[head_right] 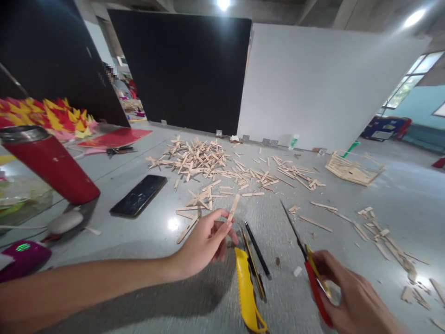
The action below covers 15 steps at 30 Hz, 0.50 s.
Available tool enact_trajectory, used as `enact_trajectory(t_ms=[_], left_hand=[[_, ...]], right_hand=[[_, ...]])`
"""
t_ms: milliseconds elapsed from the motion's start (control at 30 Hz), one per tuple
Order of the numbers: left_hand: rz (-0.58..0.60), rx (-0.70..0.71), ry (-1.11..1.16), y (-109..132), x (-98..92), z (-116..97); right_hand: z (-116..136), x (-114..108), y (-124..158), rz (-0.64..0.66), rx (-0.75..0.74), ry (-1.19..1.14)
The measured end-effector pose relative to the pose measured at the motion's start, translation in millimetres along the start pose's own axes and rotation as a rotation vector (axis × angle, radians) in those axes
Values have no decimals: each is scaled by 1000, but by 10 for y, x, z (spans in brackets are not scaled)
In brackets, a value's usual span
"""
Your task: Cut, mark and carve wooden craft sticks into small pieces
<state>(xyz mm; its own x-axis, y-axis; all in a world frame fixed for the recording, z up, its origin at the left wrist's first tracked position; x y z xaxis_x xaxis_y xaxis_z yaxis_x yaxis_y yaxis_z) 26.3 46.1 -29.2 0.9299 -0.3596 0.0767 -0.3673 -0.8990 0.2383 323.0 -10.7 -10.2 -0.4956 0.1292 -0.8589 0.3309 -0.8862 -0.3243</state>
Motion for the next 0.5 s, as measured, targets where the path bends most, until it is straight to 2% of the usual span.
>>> enact_trajectory(t_ms=[100, 167, 300, 500], left_hand=[[-7, -20, 1, -73, -10, 131], [3, -21, -12, -86, -2, 178], [48, -9, -35, -74, 35, 210], [118, -4, -60, -60, 37, 197]], right_hand=[[175, 153, -181, -6, 42, -28], [207, 254, -218, -10, 0, 19], [227, 360, -195, -12, -174, 161], [299, 368, -87, -46, -464, 274]])
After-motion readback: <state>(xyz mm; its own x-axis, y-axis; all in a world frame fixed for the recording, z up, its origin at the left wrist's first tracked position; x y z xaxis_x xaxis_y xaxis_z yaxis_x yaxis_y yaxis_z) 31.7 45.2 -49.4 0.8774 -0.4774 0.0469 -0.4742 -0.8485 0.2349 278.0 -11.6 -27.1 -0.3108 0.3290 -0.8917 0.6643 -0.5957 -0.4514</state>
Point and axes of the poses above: each hand's wrist, its own y-axis away from the middle knuckle, its own x-axis out of the palm, z = x × y, the point moved 4 cm from there along -y, towards the middle knuckle, and after that the axes turned 12 degrees about -x, right-handed, at the moved point
